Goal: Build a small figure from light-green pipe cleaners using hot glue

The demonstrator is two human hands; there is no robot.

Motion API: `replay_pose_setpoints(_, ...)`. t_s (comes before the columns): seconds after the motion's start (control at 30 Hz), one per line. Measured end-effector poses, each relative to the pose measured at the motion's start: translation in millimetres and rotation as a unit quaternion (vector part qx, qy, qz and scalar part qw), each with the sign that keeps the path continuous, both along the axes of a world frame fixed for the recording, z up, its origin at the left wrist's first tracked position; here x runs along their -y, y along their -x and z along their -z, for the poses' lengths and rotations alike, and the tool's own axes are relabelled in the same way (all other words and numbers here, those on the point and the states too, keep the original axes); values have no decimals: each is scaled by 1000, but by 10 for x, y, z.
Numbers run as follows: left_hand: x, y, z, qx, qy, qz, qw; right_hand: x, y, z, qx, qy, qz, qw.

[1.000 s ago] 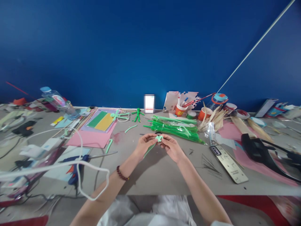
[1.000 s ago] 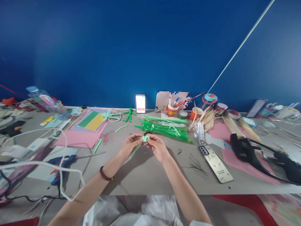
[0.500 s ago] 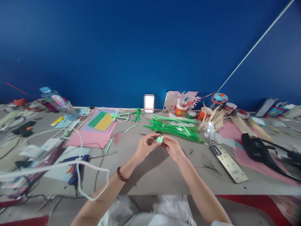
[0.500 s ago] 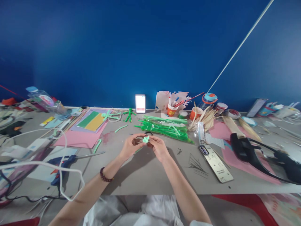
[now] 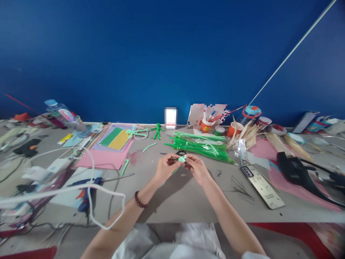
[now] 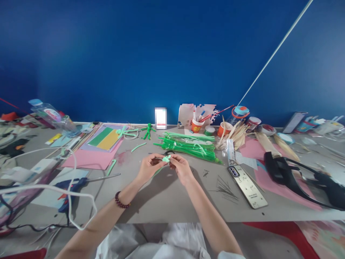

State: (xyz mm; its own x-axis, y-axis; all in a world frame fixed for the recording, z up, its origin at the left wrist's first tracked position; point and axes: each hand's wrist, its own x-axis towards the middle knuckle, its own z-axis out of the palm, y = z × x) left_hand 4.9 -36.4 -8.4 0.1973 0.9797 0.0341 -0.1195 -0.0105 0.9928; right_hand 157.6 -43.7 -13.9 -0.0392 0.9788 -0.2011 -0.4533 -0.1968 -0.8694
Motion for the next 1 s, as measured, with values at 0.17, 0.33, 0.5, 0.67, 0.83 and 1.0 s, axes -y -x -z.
replay_pose_setpoints(0.17, -34, 3, -10, 28, 14, -2, 1000, 11, 24, 24, 28, -21, 21, 999)
replay_pose_setpoints(0.33, -47, -14, -31, 93, 51, 18, 994, 31, 76, 8, 88, -49, 75, 992)
replay_pose_setpoints(0.5, -38, -30, -40, 152, 113, 31, 981, 65, 107, 15, 154, -100, 104, 977)
replay_pose_setpoints(0.67, -53, -26, -10, 186, 175, 51, 965, 82, 127, 76, 171, -108, 108, 973)
replay_pose_setpoints(0.83, -52, -16, 25, 188, 149, 47, 970, 78, 132, 83, 166, -106, 110, 974)
replay_pose_setpoints(1.0, -29, -20, 11, 158, 93, 50, 982, 73, 135, 72, 150, -109, 122, 975)
